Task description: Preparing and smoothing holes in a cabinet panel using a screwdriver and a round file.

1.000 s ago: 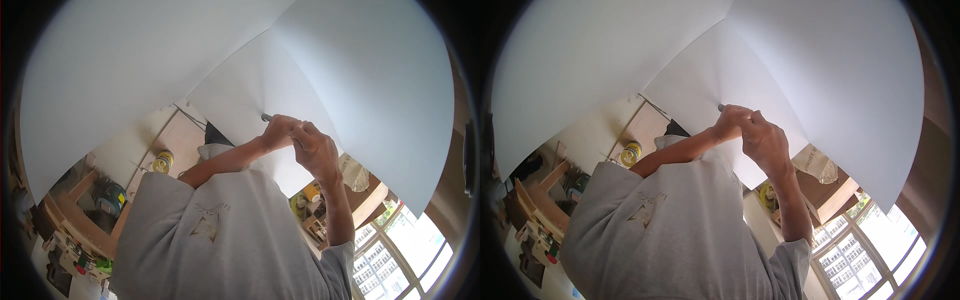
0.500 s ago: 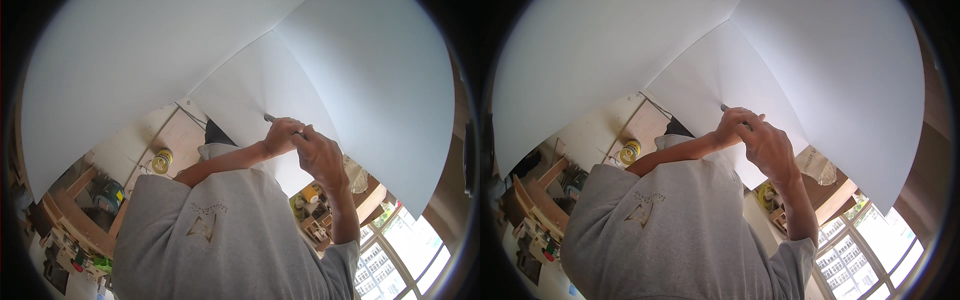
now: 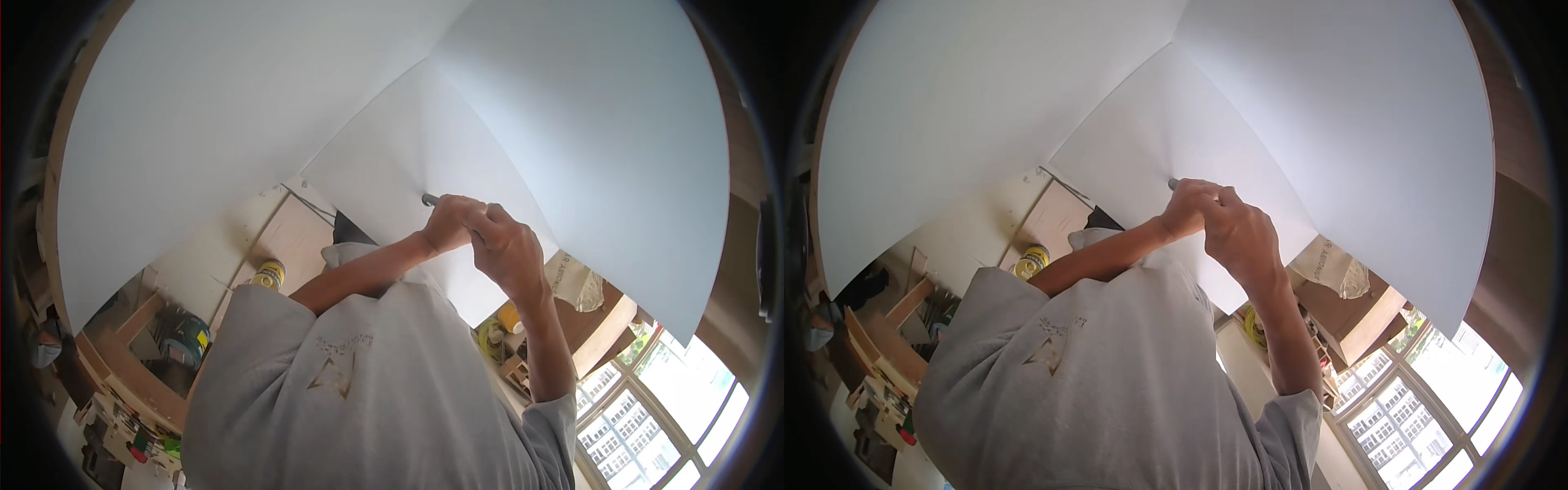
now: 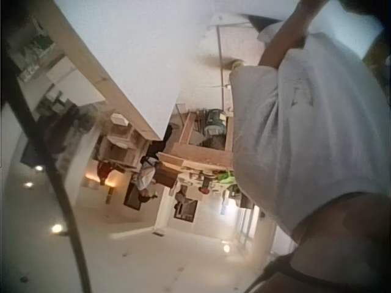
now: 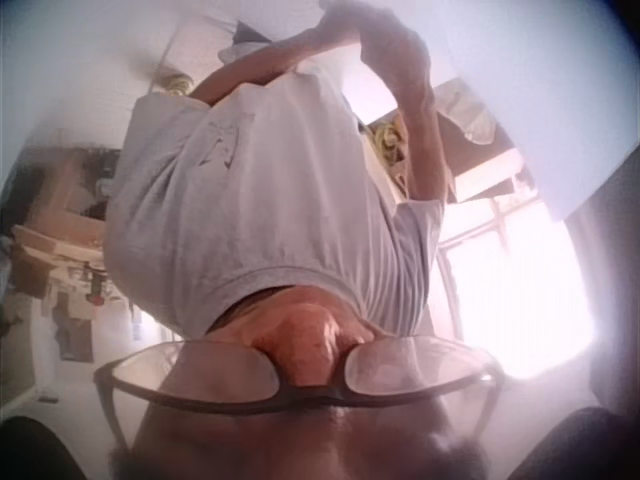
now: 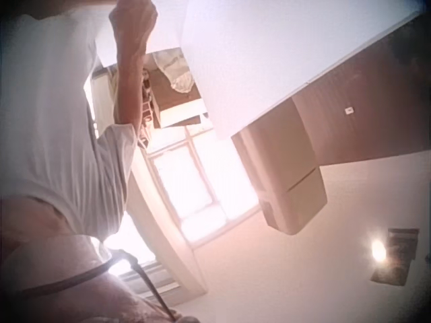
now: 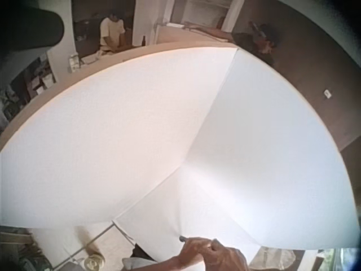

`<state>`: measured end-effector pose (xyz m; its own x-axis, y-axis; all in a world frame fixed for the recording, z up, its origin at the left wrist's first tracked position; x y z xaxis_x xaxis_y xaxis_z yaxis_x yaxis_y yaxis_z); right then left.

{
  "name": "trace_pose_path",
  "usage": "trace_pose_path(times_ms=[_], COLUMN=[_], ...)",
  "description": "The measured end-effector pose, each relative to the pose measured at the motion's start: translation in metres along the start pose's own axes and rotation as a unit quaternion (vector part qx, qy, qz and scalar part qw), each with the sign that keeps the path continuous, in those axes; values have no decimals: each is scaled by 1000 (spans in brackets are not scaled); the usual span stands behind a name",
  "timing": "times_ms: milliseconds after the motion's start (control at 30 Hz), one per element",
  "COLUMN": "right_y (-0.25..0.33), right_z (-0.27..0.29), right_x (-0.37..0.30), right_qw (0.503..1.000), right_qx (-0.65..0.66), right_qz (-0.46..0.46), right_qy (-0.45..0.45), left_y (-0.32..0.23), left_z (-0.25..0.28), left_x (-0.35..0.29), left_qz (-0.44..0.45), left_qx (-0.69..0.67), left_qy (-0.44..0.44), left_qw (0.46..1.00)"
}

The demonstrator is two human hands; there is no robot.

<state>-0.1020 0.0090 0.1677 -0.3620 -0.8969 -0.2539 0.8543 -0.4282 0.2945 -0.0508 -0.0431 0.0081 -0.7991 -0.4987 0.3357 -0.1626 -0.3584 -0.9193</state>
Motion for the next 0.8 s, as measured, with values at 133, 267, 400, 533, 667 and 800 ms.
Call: trace_pose_path(times_ms=[133,267,400,533,667,800], right_y=[14,12,10,12,-4,-3], right_z=[14,22,20,9,-4,1], right_x=[-8,-4,-3,-4,-2,-7], right_qw=[994,996,997,999,998,1000], right_qx=[-50,-28,-36,-35,-11,13], right_qz=[72,77,57,26,-47,-4], right_qy=[64,35,38,-7,-44,-6], left_y=[-14,-13,-12,-1,8,1], left_z=[5,1,3,-1,-9,-1], left_x=[-9,-1,3,1,4,2], left_qz=[21,3,-3,-18,-38,-40], left_qx=[-34,-32,-22,-16,-34,7], left_qy=[-57,-56,-47,-47,-23,-29], left_qw=[998,998,999,999,998,999])
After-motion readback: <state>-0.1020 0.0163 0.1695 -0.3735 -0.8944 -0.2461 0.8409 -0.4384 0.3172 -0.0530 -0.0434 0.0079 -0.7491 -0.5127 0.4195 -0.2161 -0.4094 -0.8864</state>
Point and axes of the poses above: each hand's wrist, its own x-axis towards the middle knuckle, its own z-axis out of the back of the hand, y = z × x, the point moved 3 cm from there along x, towards the middle knuckle, and after that the axes turned 1 degree about -z, right-handed, at the moved point
